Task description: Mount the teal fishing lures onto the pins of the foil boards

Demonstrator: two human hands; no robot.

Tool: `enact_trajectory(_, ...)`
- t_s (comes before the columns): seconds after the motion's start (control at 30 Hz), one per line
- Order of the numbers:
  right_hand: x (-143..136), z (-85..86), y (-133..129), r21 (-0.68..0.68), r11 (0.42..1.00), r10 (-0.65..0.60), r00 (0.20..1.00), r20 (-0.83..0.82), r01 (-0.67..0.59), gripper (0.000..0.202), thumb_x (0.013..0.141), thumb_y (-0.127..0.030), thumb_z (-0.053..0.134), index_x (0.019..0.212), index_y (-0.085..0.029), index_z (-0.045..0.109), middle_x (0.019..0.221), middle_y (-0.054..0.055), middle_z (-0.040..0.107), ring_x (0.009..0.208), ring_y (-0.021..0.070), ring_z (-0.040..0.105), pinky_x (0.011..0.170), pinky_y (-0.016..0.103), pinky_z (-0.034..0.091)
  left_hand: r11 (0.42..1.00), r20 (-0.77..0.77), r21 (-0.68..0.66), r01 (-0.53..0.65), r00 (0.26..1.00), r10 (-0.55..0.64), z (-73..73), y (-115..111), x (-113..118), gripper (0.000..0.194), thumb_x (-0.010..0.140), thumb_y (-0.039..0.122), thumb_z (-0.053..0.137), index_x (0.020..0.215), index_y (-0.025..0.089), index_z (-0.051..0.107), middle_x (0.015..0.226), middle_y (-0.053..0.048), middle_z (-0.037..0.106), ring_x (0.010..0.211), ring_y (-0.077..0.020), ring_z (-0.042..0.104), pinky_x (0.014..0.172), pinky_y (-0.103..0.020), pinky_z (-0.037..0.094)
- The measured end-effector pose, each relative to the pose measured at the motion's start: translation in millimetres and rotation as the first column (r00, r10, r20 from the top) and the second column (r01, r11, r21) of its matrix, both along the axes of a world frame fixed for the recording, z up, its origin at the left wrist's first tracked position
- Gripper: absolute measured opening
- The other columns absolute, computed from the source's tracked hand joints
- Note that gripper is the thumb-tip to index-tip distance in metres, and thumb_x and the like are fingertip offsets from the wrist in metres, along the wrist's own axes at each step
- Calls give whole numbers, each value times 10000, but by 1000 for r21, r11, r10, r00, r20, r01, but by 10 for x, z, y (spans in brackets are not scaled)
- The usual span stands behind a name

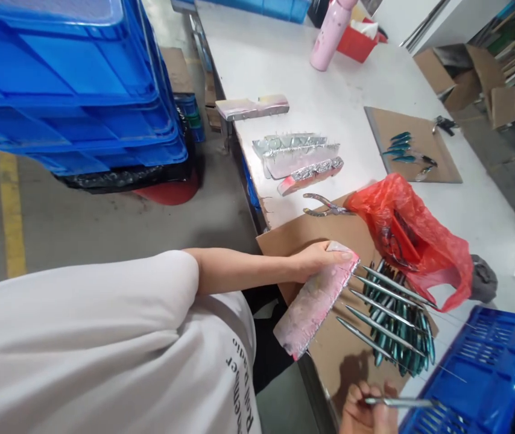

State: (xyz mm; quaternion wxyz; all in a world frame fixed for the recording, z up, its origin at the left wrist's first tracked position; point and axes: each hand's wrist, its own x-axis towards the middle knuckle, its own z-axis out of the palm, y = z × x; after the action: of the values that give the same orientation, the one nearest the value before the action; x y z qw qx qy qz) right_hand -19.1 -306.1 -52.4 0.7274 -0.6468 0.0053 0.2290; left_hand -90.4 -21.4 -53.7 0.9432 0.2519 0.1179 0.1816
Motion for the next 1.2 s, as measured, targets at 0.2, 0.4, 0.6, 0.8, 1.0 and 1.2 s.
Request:
enact_trajectory(0.2, -613, 7, 773, 38, 995, -93, 995, -24, 94, 170, 735, -231, 600, 904, -234, 587, 845, -54, 618, 802, 74, 594, 742, 239, 496, 1000, -32, 22, -1, 999, 2, 3, 3, 8, 363, 662, 409, 689, 870, 125, 602, 701, -40, 612, 550, -104, 552, 510, -204, 434)
enact_trajectory(0.4, -704, 10, 846, 36, 985, -168, 985, -42, 170, 134, 734, -209, 594, 868, -208, 590, 851, -35, 665, 881, 109, 614, 818, 284, 490, 1000, -34, 9, -6, 999, 7, 18, 6, -2, 352, 660, 396, 692, 855, 116, 605, 682, -30, 595, 539, -98, 545, 507, -198, 437)
enact_trajectory(0.6, -759, -39, 867, 1, 993, -120, 990, -68, 121, 118, 759, -245, 556, 872, -223, 581, 912, -23, 673, 912, 119, 616, 874, 335, 477, 1000, -11, 5, 12, 1000, -11, 30, 14, -10, 336, 662, 397, 687, 814, 109, 606, 636, -13, 570, 502, -81, 517, 475, -181, 418)
enact_trajectory(0.8, -760, 14, 934, -19, 988, -154, 975, -158, 153, 103, 764, -249, 538, 847, -235, 598, 910, -38, 672, 914, 91, 611, 854, 276, 481, 1000, -15, 0, 13, 1000, -13, 23, 15, -13, 336, 659, 402, 686, 808, 115, 597, 639, -7, 558, 503, -80, 507, 469, -185, 415)
enact_trajectory(1.0, -751, 58, 942, -40, 984, -180, 948, -264, 176, 130, 766, -245, 535, 881, -228, 595, 907, -41, 666, 911, 60, 601, 800, 203, 485, 1000, -5, 15, 16, 1000, -16, -1, 19, -2, 340, 660, 412, 683, 812, 117, 609, 645, -16, 571, 506, -86, 513, 475, -192, 418)
enact_trajectory(1.2, -731, 54, 924, -36, 988, -156, 945, -286, 152, 136, 776, -244, 530, 905, -244, 572, 914, -49, 655, 900, 47, 597, 746, 178, 492, 1000, -6, 5, 20, 1000, -20, 4, 18, 0, 323, 663, 408, 683, 815, 132, 611, 661, -16, 586, 518, -96, 532, 488, -208, 442)
